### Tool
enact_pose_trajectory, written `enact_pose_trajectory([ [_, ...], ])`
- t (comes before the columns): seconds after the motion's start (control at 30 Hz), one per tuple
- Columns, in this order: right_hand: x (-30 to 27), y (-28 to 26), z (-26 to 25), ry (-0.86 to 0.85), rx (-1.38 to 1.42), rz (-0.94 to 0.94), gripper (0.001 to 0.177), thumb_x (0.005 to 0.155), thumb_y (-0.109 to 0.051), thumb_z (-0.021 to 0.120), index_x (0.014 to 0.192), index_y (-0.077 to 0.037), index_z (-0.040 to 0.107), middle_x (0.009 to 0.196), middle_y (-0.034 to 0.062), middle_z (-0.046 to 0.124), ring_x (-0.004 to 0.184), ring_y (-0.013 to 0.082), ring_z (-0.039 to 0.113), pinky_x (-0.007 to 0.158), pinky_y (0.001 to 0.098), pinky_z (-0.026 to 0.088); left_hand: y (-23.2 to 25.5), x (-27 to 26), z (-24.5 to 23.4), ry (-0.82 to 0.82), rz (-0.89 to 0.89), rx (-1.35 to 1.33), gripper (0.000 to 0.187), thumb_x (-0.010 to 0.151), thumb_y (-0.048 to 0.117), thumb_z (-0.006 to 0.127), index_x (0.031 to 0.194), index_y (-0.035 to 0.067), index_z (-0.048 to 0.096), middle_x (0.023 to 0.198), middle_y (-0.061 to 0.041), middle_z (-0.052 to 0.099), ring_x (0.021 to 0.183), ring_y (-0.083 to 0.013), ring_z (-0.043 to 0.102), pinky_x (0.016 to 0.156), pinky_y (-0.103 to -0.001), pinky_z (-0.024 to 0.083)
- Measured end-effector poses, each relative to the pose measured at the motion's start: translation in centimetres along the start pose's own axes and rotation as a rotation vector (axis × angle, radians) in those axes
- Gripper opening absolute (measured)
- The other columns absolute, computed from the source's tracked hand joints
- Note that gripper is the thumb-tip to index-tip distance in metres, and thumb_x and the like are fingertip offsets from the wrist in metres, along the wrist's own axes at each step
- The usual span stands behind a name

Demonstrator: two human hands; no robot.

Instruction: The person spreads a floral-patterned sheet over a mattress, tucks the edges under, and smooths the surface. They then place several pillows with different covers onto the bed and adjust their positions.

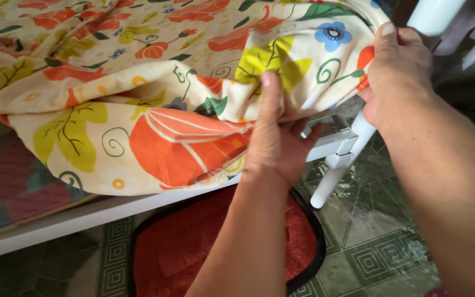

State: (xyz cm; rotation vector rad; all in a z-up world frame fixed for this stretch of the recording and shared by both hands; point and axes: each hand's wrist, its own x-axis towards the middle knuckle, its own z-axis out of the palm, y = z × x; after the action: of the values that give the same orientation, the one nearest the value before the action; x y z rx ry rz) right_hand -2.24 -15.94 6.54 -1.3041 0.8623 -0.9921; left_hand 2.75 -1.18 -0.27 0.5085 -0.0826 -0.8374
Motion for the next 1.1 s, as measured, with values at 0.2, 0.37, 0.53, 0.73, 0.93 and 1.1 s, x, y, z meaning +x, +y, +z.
enact_pose_trajectory([
  [0.2, 2.3, 0.4, 0.7, 0.093, -0.080, 0.007, 0.034, 0.101, -0.046, 0.058, 0.123, -0.022, 0.067, 0.115, -0.0006, 0.076, 0.099, 0.0173, 0.075, 0.077, 0.0376, 0.065, -1.9, 1.2, 2.6, -0.091, -0.157, 0.186, 0.093, 0.076, 0.069, 0.074, 0.158, 0.035, 0.046, 0.152, -0.006, 0.045, 0.132, -0.0357, 0.037, 0.112, -0.073, 0.028],
  [0.37, 3.3, 0.0, 0.3, 0.077, -0.321, 0.084, 0.037, 0.102, -0.052, 0.054, 0.129, -0.028, 0.063, 0.117, -0.0038, 0.073, 0.102, 0.0183, 0.073, 0.080, 0.0360, 0.060, -2.5, 4.3, 4.7, -0.122, 0.056, -0.054, 0.083, 0.073, 0.068, 0.078, 0.141, 0.023, 0.059, 0.132, -0.004, 0.062, 0.123, -0.0274, 0.050, 0.103, -0.054, 0.031],
  [0.53, 2.6, -0.6, 1.1, 0.085, 0.014, 0.130, 0.035, 0.098, -0.043, 0.056, 0.125, -0.021, 0.065, 0.114, 0.0007, 0.072, 0.096, 0.0208, 0.074, 0.072, 0.0457, 0.062, -2.5, 5.9, 4.4, 0.057, 0.083, -0.203, 0.056, 0.078, 0.050, 0.074, 0.127, 0.027, 0.063, 0.116, 0.004, 0.069, 0.112, -0.0238, 0.059, 0.097, -0.050, 0.037],
  [0.73, 1.2, -0.4, -0.4, 0.068, -0.346, -0.065, 0.030, 0.094, -0.033, 0.066, 0.113, -0.010, 0.069, 0.101, 0.0077, 0.075, 0.087, 0.0227, 0.075, 0.079, 0.0404, 0.063, -2.9, 7.1, 0.3, 0.114, 0.071, -0.167, 0.040, 0.084, 0.028, 0.079, 0.122, 0.020, 0.067, 0.110, 0.002, 0.071, 0.104, -0.0225, 0.066, 0.095, -0.044, 0.050],
  [0.93, 1.0, -0.5, -1.4, 0.076, -0.842, -0.361, 0.029, 0.087, -0.023, 0.075, 0.113, -0.008, 0.072, 0.109, 0.0176, 0.072, 0.102, 0.0308, 0.070, 0.092, 0.0403, 0.054, -3.1, 6.7, -2.9, 0.205, 0.044, -0.044, 0.037, 0.086, 0.017, 0.075, 0.122, 0.021, 0.066, 0.115, 0.002, 0.071, 0.109, -0.0210, 0.066, 0.098, -0.042, 0.051],
  [1.1, 0.2, 0.3, -0.2, 0.116, -0.967, -0.483, 0.034, 0.092, -0.022, 0.070, 0.122, -0.007, 0.068, 0.116, 0.0241, 0.067, 0.108, 0.0381, 0.066, 0.094, 0.0452, 0.052, -2.6, 7.0, -3.6, 0.194, 0.010, -0.009, 0.031, 0.094, 0.017, 0.067, 0.125, 0.015, 0.065, 0.120, -0.001, 0.071, 0.113, -0.0210, 0.065, 0.101, -0.044, 0.051],
])
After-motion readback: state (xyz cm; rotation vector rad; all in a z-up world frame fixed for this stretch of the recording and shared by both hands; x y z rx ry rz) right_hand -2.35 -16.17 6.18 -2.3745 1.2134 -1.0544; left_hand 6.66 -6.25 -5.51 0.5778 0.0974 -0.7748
